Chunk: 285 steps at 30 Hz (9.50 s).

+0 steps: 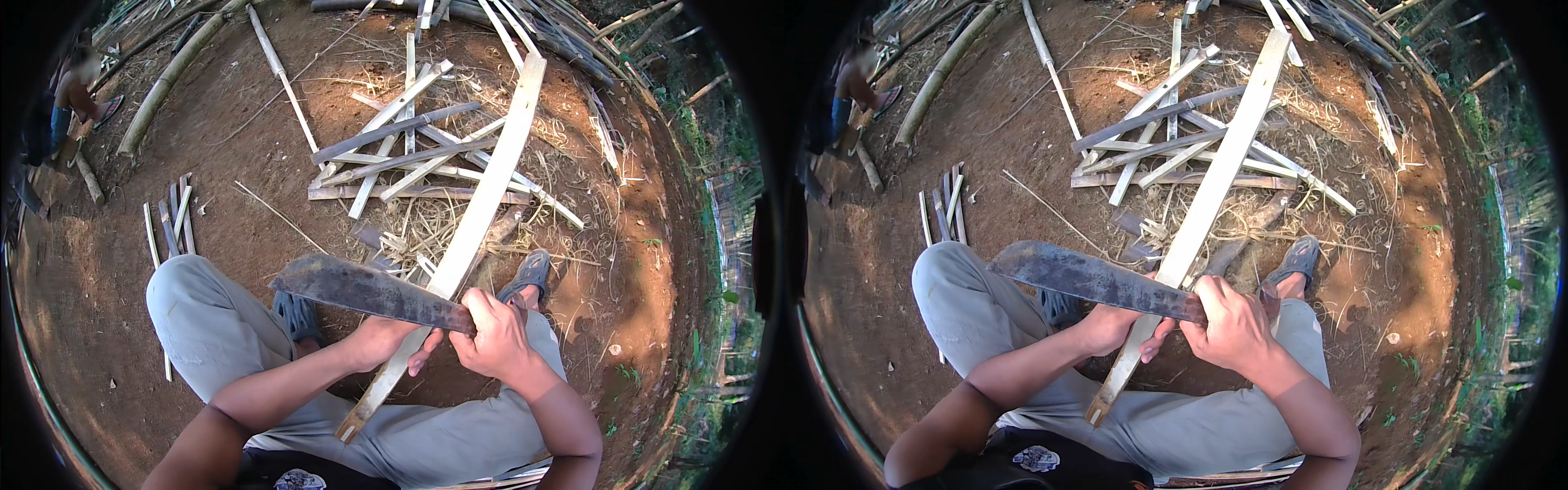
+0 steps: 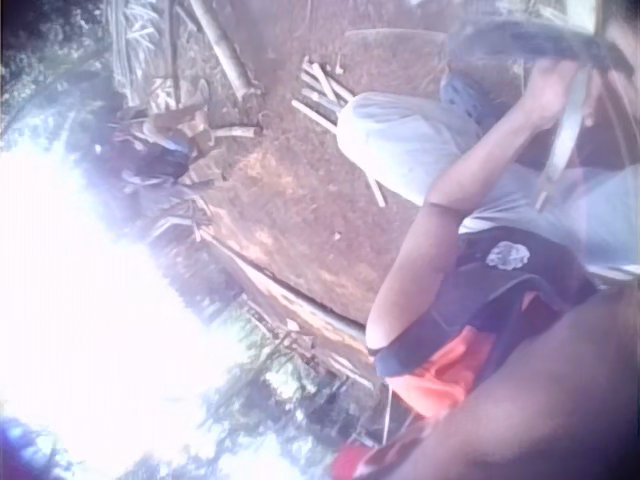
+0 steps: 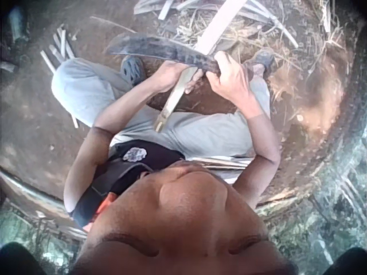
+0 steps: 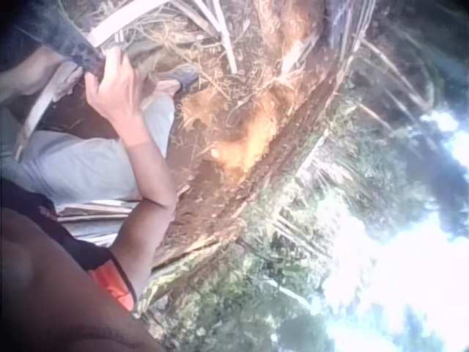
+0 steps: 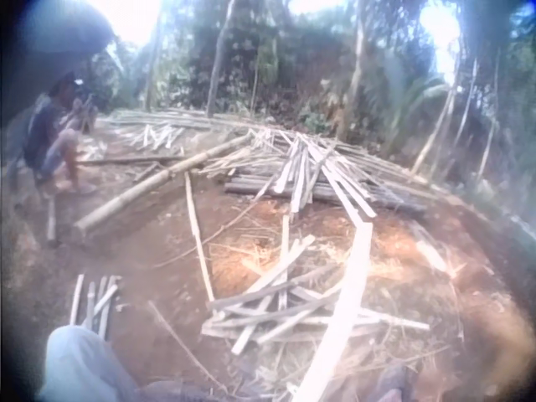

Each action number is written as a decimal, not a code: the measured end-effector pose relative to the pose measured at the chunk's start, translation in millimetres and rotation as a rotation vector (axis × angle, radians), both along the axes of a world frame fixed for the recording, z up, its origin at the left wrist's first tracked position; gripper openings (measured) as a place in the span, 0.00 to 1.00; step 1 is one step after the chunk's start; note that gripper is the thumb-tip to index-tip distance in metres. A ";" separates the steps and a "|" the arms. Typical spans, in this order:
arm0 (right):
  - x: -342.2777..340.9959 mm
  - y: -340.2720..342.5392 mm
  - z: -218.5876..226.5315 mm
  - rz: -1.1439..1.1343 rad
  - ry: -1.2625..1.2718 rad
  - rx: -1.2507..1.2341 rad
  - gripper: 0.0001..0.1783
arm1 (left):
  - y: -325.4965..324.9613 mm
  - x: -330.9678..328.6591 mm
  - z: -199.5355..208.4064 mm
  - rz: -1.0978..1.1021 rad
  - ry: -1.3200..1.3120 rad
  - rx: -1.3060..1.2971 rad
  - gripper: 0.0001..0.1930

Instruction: The person sits on the ground and uses a large knife to split long bamboo poles into thin strips. They hold the bamboo with one hand and strike it with the knife to separate the sections, occasionally using a metal tool to pry the pieces apart.

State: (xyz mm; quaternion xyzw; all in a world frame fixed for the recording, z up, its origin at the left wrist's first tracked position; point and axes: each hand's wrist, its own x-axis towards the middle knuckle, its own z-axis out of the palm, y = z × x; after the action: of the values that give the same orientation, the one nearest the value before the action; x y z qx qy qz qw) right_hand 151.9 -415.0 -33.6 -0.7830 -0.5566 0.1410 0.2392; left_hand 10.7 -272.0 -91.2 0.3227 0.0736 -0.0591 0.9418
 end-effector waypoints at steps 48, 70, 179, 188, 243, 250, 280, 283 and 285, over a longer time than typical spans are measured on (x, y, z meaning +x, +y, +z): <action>139.5 28.9 -34.3 0.023 -0.553 -0.175 0.04 | -23.6 -12.9 -25.7 0.027 0.271 0.015 0.11; 182.7 29.3 -61.6 -0.054 -0.528 -0.093 0.07 | -27.1 -17.7 -26.4 -0.013 0.275 -0.104 0.11; -193.6 108.0 -37.8 0.421 0.895 -0.287 0.06 | 62.2 -100.8 -62.2 0.727 -0.462 0.525 0.06; -157.8 124.9 -40.6 0.113 0.871 -0.265 0.06 | 49.3 -44.3 -64.5 0.312 -0.075 0.346 0.10; 50.0 43.9 -33.0 -0.135 -0.320 -0.152 0.03 | -46.0 -31.0 17.7 0.264 0.340 0.681 0.11; 108.2 41.8 -26.4 -0.444 -0.389 -0.292 0.05 | -51.6 -15.7 2.5 0.133 0.372 0.460 0.18; 97.1 96.9 -15.8 -0.668 0.859 0.202 0.15 | -1.4 15.6 -3.2 0.337 0.204 0.459 0.31; 84.5 100.9 -9.5 -0.655 0.875 0.304 0.17 | -13.8 2.2 -3.1 0.329 0.125 0.441 0.29; 88.9 93.5 -12.9 -0.583 0.841 0.266 0.15 | -17.3 -4.3 -6.0 0.299 0.105 0.418 0.30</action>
State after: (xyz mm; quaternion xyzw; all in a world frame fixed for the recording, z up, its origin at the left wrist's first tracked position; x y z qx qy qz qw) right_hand 240.8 -321.5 -46.5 -0.7441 -0.1846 0.2988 0.5683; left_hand 6.4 -289.4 -97.2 0.4924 0.1798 0.0805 0.8478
